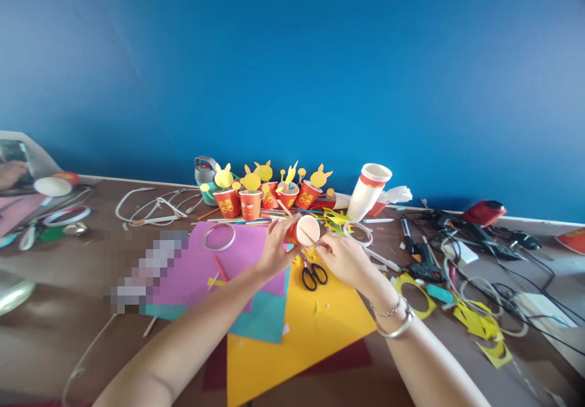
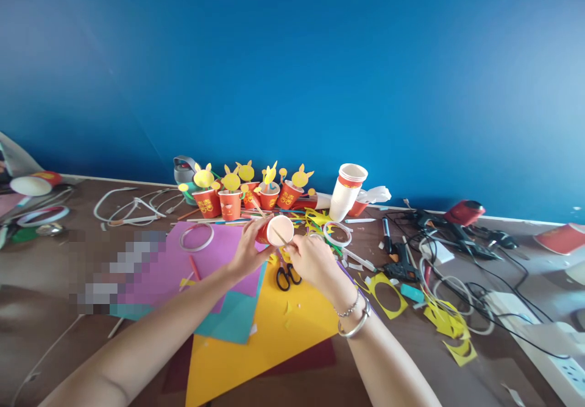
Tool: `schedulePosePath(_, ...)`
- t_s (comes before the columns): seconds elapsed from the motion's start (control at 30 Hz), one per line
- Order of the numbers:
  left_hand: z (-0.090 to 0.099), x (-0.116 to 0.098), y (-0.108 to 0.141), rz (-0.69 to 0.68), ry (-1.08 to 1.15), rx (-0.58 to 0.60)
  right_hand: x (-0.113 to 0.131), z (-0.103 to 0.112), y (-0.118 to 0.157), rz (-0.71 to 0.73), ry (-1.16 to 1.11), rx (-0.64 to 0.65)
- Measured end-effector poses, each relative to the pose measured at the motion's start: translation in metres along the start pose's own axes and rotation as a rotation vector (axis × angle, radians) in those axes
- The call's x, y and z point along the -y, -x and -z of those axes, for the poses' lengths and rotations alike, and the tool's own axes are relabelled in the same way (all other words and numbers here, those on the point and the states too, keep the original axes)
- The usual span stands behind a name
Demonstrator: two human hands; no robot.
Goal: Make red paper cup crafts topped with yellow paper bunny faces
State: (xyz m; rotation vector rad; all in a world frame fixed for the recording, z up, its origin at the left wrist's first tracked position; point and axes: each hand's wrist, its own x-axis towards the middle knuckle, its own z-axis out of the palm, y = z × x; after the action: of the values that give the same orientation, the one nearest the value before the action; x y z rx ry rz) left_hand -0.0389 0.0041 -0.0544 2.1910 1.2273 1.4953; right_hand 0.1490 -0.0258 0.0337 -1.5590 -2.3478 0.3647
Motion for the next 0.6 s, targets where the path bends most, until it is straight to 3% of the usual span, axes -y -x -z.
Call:
schedulePosePath(0.13,0.0,-0.001,-0.003,0.196,0.435,0.068,-0.013,0.003,-0.008,-0.055,-0.197,-0.124)
schedulePosePath(0.23,0.002,-0.006,-0.006,0.37,0.86,0.222,-0.024,0.0,-0.016,-0.151,-0.565,-0.254)
schedulePosePath(0.37,0.007,-0.018,-0.005,0.506,1.173,0.404,-0.03,-0.015,-0.024,-0.265,-1.058,-0.063)
schedulePosePath(0.5,0.012,-0.028,-0.002,0.549,1.218,0.53,-0.025,-0.025,-0.026,-0.227,-1.373,0.096)
schedulePosePath(0.6,0.012,-0.028,-0.004,0.549,1.246,0.561,-0.021,-0.026,-0.028,-0.294,-1.567,0.17)
